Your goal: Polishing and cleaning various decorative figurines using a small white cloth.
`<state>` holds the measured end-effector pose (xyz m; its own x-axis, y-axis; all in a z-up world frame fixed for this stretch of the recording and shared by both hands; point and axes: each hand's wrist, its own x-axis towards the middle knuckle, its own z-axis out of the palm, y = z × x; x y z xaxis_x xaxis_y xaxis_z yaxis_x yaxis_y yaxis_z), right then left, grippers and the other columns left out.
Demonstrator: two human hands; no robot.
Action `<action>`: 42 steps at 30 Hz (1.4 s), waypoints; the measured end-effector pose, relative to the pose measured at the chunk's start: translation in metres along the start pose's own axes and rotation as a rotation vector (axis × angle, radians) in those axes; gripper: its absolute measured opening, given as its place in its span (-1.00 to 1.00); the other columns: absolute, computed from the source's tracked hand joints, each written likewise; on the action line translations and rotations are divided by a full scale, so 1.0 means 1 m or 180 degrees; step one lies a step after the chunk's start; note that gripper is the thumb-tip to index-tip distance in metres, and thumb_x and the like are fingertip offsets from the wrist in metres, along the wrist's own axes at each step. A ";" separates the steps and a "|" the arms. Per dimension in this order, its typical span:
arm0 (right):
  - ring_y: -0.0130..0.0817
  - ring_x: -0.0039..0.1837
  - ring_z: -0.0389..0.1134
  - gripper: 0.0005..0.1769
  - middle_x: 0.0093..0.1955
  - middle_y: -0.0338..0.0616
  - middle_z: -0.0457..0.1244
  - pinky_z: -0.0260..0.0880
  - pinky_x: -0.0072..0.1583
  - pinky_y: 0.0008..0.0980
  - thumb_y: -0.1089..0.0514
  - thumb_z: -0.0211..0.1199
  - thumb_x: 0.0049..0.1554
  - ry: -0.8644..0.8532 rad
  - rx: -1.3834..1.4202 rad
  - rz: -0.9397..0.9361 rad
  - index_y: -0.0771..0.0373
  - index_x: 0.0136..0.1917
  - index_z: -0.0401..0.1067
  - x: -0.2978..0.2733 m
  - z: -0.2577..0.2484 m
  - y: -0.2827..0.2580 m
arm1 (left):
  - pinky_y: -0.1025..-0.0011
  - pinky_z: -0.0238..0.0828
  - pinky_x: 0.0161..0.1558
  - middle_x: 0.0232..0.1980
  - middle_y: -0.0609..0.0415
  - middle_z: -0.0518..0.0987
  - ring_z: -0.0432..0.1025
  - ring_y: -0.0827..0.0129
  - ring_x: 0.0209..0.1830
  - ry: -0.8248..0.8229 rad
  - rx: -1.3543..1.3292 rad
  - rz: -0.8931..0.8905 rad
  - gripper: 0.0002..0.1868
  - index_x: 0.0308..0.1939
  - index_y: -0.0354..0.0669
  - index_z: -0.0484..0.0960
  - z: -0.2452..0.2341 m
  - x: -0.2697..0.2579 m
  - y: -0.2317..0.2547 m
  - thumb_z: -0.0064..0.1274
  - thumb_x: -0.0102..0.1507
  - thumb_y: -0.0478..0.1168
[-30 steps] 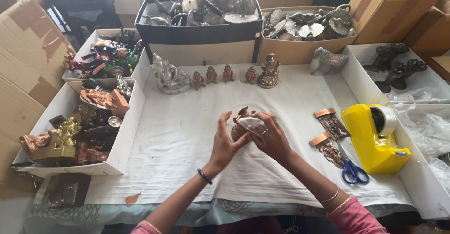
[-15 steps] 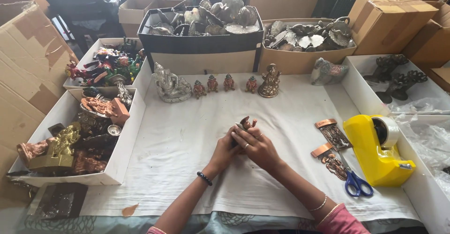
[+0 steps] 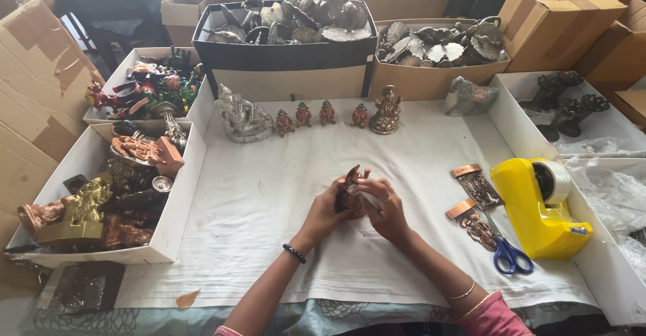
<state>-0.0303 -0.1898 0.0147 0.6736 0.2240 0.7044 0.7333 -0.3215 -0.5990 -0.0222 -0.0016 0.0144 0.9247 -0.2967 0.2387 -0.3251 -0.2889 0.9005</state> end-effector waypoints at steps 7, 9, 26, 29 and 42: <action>-0.19 0.01 0.44 -0.73 -0.05 -0.23 0.45 0.50 0.08 -0.28 0.30 0.45 -0.04 -0.0359 -0.0871 -0.0680 0.16 -0.03 0.56 0.008 -0.006 -0.002 | 0.29 0.56 0.13 0.15 -0.06 0.66 0.59 0.21 0.14 -0.0002 0.0030 0.0434 -0.16 0.44 -0.11 0.27 0.000 -0.002 -0.005 0.36 0.14 -0.31; -0.21 -0.02 0.45 -0.78 -0.09 -0.25 0.45 0.52 0.04 -0.30 0.27 0.49 -0.07 -0.0299 -0.0883 -0.0598 0.15 -0.13 0.53 0.007 -0.004 0.008 | 0.29 0.55 0.14 0.18 -0.06 0.65 0.58 0.21 0.16 -0.0034 0.0074 0.0523 -0.18 0.44 -0.13 0.26 -0.001 0.000 0.000 0.34 0.16 -0.34; -0.30 -0.04 0.47 -0.80 -0.13 -0.26 0.45 0.51 0.01 -0.32 0.23 0.51 -0.06 -0.0650 -0.0942 -0.0904 0.13 -0.13 0.57 0.013 -0.036 0.024 | 0.31 0.51 0.21 0.21 -0.11 0.62 0.56 0.18 0.22 0.0089 -0.0063 0.0516 -0.17 0.45 -0.23 0.26 -0.004 0.001 -0.002 0.24 0.12 -0.48; -0.30 -0.03 0.46 -0.77 -0.06 -0.26 0.45 0.51 0.03 -0.31 0.21 0.52 -0.05 -0.0729 -0.1042 -0.1150 0.13 -0.09 0.59 0.012 -0.027 0.012 | 0.27 0.51 0.19 0.22 -0.12 0.60 0.55 0.12 0.22 0.0113 0.0186 0.0730 -0.18 0.38 -0.23 0.35 -0.010 0.004 -0.008 0.37 0.07 -0.36; -0.30 -0.05 0.51 -0.79 -0.01 -0.22 0.42 0.55 -0.02 -0.36 0.21 0.52 0.00 -0.0419 -0.0822 -0.0700 0.16 -0.05 0.61 0.013 -0.028 0.016 | 0.20 0.45 0.18 0.16 -0.11 0.58 0.49 0.03 0.19 0.0187 0.0600 0.0518 -0.04 0.37 -0.19 0.25 -0.001 0.002 -0.008 0.48 0.04 -0.04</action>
<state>-0.0127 -0.2179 0.0251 0.5207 0.4246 0.7406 0.8258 -0.4706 -0.3108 -0.0175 0.0012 0.0078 0.8653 -0.3012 0.4006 -0.4967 -0.4079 0.7661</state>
